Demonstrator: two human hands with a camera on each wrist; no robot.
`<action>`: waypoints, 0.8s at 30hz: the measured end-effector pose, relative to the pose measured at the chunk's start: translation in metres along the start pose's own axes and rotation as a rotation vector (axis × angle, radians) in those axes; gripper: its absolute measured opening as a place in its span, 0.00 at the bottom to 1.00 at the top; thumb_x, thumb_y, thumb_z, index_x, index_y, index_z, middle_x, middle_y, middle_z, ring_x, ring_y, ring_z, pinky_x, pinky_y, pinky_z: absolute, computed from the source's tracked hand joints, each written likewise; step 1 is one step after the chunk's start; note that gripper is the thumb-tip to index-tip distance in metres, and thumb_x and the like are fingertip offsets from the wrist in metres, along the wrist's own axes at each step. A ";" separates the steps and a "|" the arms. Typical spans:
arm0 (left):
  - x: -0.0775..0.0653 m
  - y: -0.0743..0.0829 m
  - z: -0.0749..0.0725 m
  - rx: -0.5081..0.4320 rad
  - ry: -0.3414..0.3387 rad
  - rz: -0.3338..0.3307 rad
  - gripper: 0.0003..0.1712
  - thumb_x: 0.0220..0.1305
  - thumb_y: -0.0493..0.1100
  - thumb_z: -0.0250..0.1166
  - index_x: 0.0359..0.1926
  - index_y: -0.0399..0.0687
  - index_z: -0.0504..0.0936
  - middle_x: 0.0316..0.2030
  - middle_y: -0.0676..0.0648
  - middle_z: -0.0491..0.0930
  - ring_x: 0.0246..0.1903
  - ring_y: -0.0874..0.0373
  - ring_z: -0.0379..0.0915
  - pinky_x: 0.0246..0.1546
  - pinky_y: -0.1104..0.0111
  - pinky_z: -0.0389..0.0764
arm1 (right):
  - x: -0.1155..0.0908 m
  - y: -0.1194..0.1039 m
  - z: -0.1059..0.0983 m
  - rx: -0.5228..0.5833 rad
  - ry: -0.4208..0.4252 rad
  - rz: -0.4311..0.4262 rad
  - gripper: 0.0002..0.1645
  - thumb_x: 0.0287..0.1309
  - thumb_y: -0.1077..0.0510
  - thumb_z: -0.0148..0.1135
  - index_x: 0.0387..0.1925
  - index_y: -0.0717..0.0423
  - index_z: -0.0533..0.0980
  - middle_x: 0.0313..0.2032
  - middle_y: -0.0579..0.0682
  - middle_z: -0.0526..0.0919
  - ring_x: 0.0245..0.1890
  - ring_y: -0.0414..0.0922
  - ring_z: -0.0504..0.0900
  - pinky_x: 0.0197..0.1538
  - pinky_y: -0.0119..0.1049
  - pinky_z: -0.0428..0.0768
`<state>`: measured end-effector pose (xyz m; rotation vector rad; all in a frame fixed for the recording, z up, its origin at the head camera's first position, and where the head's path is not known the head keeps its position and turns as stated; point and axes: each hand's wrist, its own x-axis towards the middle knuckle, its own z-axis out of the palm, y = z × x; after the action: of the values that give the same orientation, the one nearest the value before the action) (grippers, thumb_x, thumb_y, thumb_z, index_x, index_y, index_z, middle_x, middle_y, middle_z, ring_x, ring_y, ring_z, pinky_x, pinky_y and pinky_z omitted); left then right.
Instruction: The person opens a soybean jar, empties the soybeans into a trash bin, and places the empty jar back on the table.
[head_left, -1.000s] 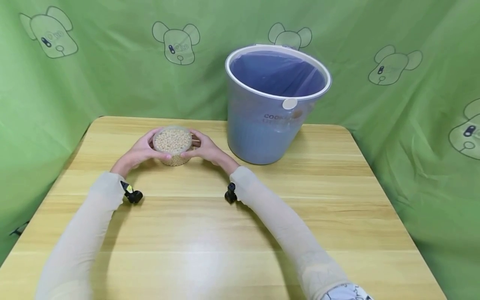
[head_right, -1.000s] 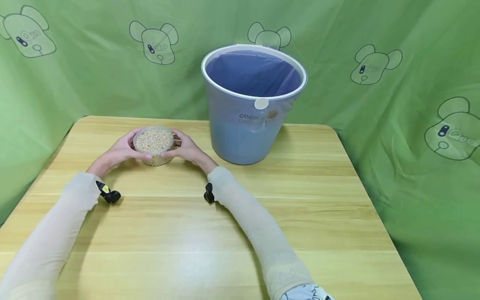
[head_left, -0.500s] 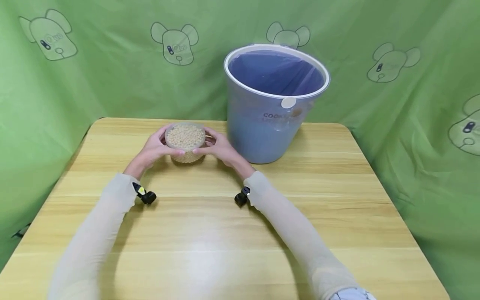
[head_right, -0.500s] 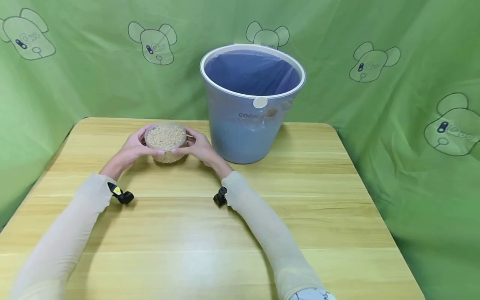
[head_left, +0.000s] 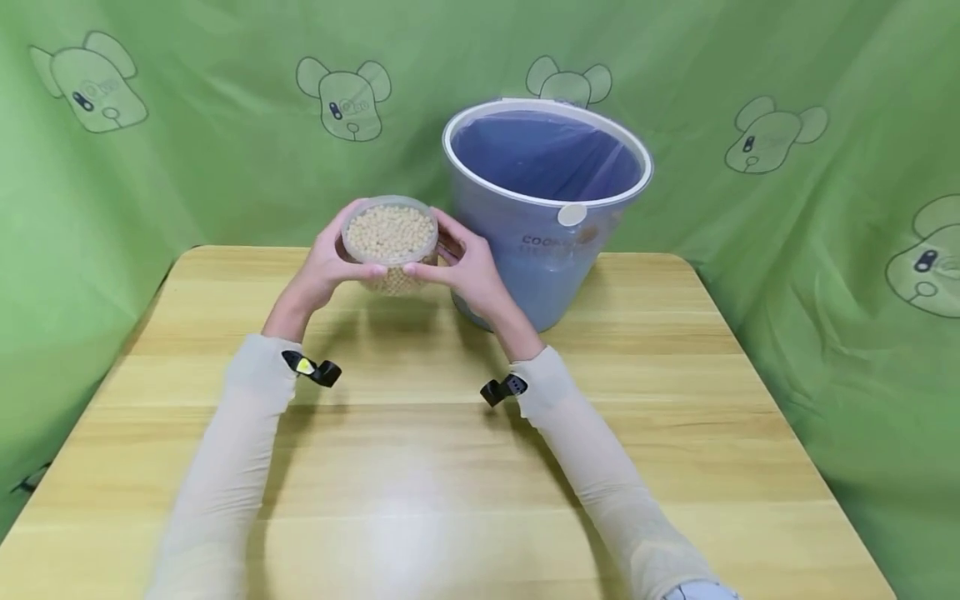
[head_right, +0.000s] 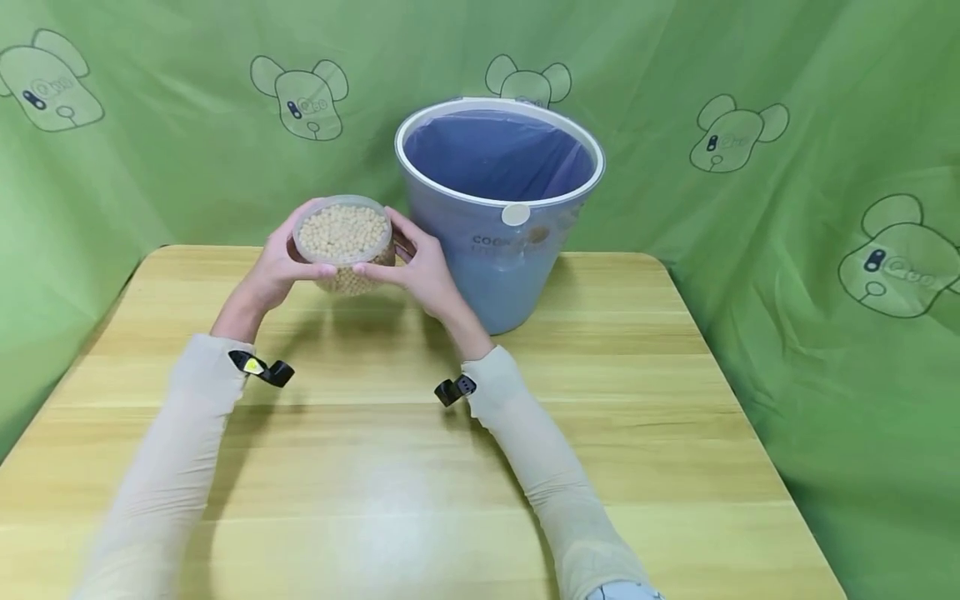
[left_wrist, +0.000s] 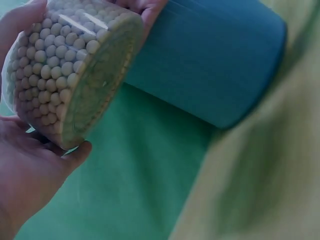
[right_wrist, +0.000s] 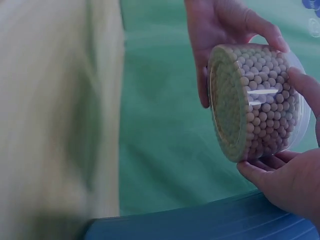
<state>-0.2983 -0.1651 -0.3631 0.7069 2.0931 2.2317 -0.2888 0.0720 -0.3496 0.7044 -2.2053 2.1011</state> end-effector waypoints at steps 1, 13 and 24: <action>0.002 0.002 0.000 -0.012 -0.008 0.020 0.57 0.45 0.25 0.72 0.77 0.49 0.61 0.70 0.38 0.64 0.64 0.47 0.68 0.63 0.66 0.80 | 0.000 -0.002 0.000 -0.007 0.006 -0.010 0.52 0.49 0.68 0.77 0.75 0.58 0.64 0.69 0.57 0.74 0.69 0.48 0.74 0.73 0.36 0.73; 0.003 0.025 0.002 0.031 -0.064 0.033 0.69 0.37 0.22 0.78 0.79 0.52 0.54 0.72 0.41 0.61 0.67 0.47 0.63 0.71 0.59 0.72 | -0.010 -0.018 0.006 0.015 0.041 -0.084 0.51 0.47 0.69 0.78 0.73 0.55 0.67 0.68 0.54 0.75 0.66 0.46 0.76 0.72 0.39 0.74; 0.002 0.016 0.011 0.111 0.024 0.131 0.66 0.29 0.21 0.80 0.75 0.43 0.62 0.69 0.40 0.68 0.66 0.49 0.68 0.73 0.54 0.69 | -0.010 -0.025 0.001 -0.099 0.016 -0.109 0.53 0.47 0.67 0.79 0.74 0.57 0.65 0.69 0.54 0.74 0.67 0.45 0.76 0.71 0.38 0.75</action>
<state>-0.2918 -0.1562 -0.3474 0.8509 2.2595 2.2111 -0.2717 0.0743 -0.3295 0.7791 -2.1914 1.9257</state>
